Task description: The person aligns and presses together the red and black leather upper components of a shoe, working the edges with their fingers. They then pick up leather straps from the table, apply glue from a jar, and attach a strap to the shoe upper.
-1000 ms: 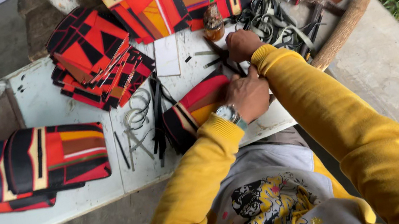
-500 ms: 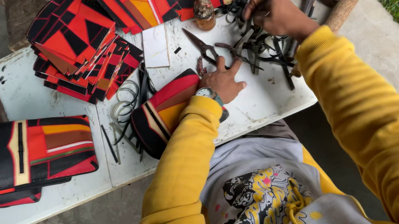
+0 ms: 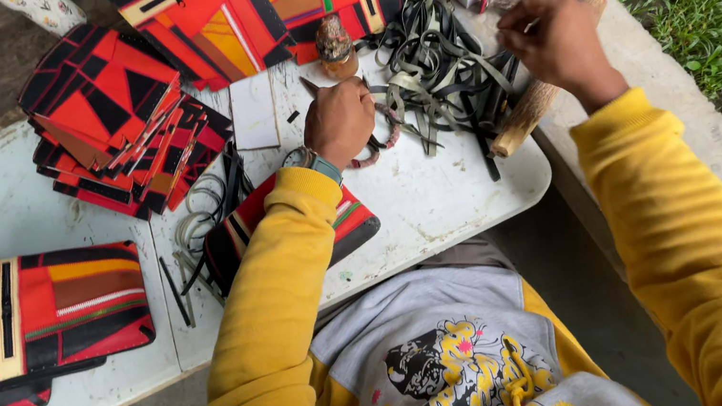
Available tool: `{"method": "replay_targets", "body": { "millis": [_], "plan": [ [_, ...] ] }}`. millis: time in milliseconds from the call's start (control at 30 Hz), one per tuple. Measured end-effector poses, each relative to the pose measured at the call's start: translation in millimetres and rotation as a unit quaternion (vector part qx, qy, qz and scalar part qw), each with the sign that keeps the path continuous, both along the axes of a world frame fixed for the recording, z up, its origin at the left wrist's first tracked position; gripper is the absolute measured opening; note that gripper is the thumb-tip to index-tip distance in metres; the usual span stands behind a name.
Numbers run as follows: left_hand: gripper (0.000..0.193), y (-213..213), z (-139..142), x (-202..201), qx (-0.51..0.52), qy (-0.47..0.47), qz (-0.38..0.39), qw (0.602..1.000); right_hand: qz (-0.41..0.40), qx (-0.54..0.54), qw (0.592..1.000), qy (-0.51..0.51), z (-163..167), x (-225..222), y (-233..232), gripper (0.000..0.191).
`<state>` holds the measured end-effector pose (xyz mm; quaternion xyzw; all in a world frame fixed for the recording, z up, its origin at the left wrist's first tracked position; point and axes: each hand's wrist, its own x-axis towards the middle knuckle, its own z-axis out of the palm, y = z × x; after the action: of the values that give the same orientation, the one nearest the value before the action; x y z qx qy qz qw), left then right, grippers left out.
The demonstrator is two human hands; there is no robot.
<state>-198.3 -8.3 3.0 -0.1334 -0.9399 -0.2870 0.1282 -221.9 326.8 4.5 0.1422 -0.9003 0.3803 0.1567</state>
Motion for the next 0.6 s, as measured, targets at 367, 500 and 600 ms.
{"method": "replay_targets", "body": {
  "millis": [367, 500, 600],
  "plan": [
    [0.069, -8, -19, -64, -0.045, -0.063, 0.033, 0.996, 0.170, 0.187, 0.967, 0.017, -3, -38, -71, 0.039],
    [0.080, 12, -55, -55, 0.146, -0.247, -0.034, 0.957, 0.195, 0.216, 0.955, 0.057, -6, 2, -109, 0.079],
    [0.076, 25, -69, -23, 0.246, -0.289, -0.163, 0.911, 0.142, 0.260, 0.953, 0.058, -3, 21, -108, 0.061]
  ]
}}
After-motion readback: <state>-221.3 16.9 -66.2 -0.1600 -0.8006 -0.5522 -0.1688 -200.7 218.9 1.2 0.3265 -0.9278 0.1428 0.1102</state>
